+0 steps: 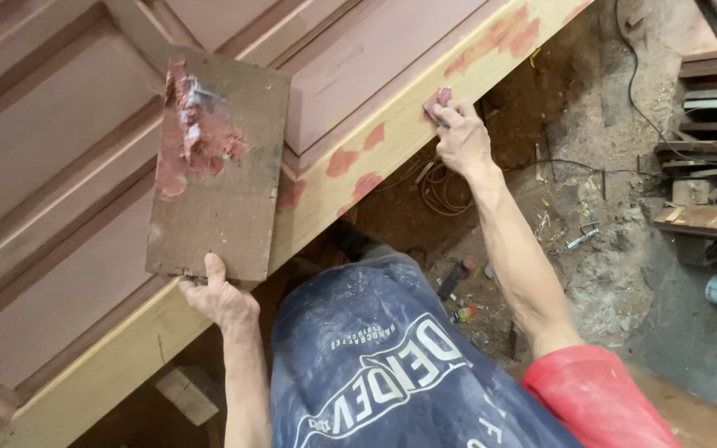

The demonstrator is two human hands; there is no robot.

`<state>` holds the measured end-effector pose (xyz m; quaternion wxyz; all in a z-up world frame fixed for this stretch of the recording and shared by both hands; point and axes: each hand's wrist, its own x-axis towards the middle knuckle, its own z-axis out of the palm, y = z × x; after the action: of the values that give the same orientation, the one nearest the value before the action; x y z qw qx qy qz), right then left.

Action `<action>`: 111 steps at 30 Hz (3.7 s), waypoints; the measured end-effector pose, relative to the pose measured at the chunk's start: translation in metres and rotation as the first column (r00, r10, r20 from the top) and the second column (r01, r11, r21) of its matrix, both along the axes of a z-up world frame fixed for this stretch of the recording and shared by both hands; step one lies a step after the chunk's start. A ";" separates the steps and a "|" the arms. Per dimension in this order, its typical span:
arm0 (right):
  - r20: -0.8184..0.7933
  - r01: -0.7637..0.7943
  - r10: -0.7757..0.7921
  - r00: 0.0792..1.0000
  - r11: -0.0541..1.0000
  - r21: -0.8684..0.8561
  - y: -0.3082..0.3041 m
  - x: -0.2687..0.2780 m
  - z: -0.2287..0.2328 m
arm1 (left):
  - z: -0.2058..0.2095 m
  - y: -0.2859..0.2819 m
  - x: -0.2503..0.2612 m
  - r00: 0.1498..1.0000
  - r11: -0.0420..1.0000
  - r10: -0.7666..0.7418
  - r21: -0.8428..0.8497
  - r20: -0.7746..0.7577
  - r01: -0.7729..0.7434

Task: The person applies reddish wood filler to a wooden door using a small putty knife, smoothing it into the surface and recessed panels. The person repeatedly scoops filler from a metal palette and spreads it across the door's frame and panels.

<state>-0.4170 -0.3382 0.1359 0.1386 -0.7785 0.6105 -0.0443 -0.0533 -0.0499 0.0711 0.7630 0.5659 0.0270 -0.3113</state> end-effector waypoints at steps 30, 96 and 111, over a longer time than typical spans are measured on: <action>0.029 0.066 -0.095 0.995 0.851 0.522 0.109 0.174 0.043 | -0.024 0.029 0.025 0.935 0.934 0.319 -0.115 -0.152 -0.337; 0.576 -0.350 -0.178 0.798 0.640 0.684 0.423 0.199 0.000 | 0.010 0.421 -0.035 0.778 0.789 0.563 -0.096 -0.278 -0.606; 0.604 -0.292 -0.290 0.742 0.672 0.681 0.581 0.483 -0.005 | -0.004 0.580 0.303 0.877 0.883 0.431 -0.100 -0.212 -0.458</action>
<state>0.0657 0.2432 0.1308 0.6511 -0.5828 0.4812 -0.0692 0.2497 0.5298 0.0667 0.8478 0.4554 0.2037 -0.1796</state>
